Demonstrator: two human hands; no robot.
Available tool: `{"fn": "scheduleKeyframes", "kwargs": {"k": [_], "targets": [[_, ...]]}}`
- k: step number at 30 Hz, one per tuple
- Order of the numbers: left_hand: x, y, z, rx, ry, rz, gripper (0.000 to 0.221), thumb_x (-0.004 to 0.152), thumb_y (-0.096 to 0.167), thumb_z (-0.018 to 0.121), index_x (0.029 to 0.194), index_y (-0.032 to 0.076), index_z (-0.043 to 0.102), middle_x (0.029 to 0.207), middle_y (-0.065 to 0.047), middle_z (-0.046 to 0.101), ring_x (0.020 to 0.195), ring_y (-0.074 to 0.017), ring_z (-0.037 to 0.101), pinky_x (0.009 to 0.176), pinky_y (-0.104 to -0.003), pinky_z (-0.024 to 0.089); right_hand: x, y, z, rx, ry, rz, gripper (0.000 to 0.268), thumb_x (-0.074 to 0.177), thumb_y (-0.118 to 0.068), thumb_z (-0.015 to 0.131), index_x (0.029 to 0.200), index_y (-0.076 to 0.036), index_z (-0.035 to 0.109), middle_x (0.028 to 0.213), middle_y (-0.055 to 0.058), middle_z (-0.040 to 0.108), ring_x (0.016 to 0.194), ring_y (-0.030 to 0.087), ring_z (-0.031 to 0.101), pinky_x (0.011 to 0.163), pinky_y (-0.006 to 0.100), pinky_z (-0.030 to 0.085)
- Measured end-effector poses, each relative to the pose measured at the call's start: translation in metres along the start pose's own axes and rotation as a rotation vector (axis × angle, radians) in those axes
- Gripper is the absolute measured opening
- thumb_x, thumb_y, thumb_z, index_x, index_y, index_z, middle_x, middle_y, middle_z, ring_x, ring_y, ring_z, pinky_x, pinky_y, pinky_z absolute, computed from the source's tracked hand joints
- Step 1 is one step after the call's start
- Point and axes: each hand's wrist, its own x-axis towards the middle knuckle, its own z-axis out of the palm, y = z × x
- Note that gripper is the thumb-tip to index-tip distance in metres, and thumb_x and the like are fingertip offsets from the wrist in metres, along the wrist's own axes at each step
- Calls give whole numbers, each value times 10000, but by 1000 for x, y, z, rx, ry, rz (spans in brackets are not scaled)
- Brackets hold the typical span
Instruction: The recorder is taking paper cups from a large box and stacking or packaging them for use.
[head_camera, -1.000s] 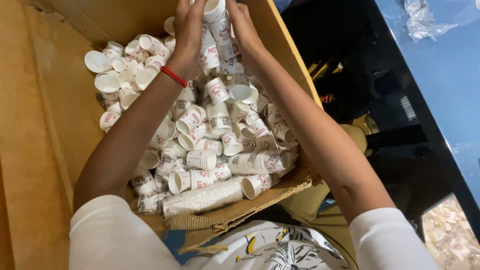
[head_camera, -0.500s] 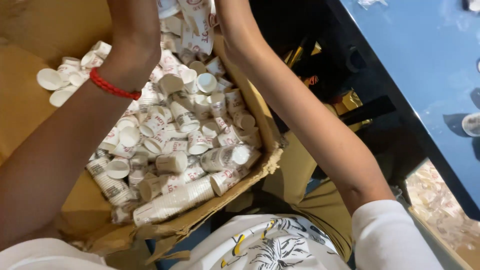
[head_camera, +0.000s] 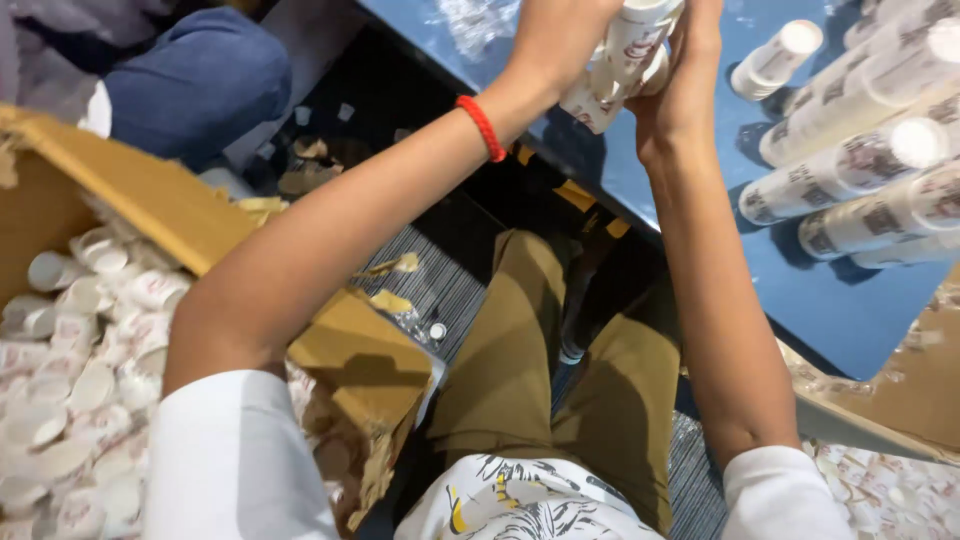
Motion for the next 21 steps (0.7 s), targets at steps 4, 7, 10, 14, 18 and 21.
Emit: {"fn": "scheduleKeyframes", "kwargs": {"k": [4, 7, 10, 14, 18, 21], "targets": [[35, -45, 86, -114, -94, -9, 416, 958, 355, 625, 924, -57, 676, 792, -105, 746, 758, -184, 700, 737, -372, 546, 24, 37, -93, -149, 232, -96, 668, 1038, -652, 492, 1517, -203, 366, 1539, 92, 490, 1403, 264, 587, 1003, 485, 602], [40, -65, 110, -252, -122, -140, 431, 974, 381, 624, 1039, -41, 678, 948, -95, 760, 909, -183, 701, 837, -351, 543, 28, 31, -108, -199, 308, -95, 659, 1074, -585, 493, 1572, -181, 341, 1596, 128, 429, 1489, 282, 484, 1095, 474, 569], [32, -77, 109, -382, -96, -166, 468, 1009, 391, 638, 1199, -37, 652, 1147, -106, 747, 1081, -196, 687, 958, -351, 535, 28, 40, -115, -155, 310, -100, 683, 1081, -533, 473, 1623, -183, 251, 1644, 124, 381, 1510, 290, 442, 1139, 459, 511], [11, -62, 97, -405, -69, -106, 530, 1063, 410, 609, 1374, -19, 585, 1305, -121, 672, 1228, -196, 630, 1066, -336, 491, 25, 36, -107, -245, 329, -152, 683, 1133, -525, 445, 1655, -137, 236, 1655, 159, 405, 1538, 302, 443, 1250, 419, 421], [-17, -75, 101, -248, 92, -27, 527, 1144, 437, 511, 1484, 33, 521, 1456, -124, 540, 1358, -220, 523, 1172, -342, 398, 21, 52, -117, -543, 425, -152, 665, 1164, -521, 393, 1646, -81, 264, 1646, 198, 415, 1556, 325, 415, 1282, 421, 339], [-30, -68, 102, -86, 160, 40, 519, 1157, 464, 462, 1509, 83, 488, 1566, -102, 432, 1462, -234, 422, 1249, -382, 331, 17, 58, -117, -727, 518, -158, 625, 1174, -494, 390, 1616, -61, 299, 1616, 214, 437, 1544, 338, 417, 1285, 418, 322]]}}
